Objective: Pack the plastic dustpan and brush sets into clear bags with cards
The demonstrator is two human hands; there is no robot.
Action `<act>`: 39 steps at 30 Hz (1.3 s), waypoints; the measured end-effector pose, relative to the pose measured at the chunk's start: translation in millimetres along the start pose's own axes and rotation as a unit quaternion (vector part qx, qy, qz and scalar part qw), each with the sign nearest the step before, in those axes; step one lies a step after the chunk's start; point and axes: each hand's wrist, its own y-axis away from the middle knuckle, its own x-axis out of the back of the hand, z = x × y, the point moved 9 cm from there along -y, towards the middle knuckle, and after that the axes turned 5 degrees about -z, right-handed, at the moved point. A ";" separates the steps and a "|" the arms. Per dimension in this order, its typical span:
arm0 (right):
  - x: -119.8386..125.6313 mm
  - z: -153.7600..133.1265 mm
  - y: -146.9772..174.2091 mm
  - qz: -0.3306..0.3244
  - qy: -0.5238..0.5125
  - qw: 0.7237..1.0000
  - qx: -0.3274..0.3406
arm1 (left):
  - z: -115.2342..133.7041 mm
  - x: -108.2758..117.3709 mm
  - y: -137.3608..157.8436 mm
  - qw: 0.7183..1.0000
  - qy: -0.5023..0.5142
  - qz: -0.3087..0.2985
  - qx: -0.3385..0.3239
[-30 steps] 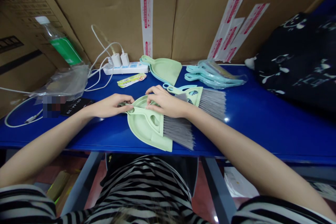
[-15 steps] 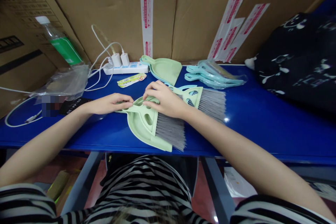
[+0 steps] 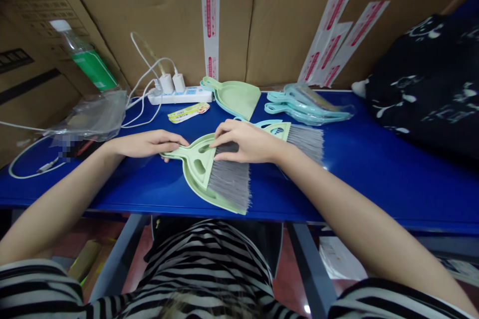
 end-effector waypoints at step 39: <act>-20.2 -0.3 2.1 -0.059 0.006 0.998 -0.015 | -4.2 -13.0 -8.5 0.994 0.103 -0.029 0.022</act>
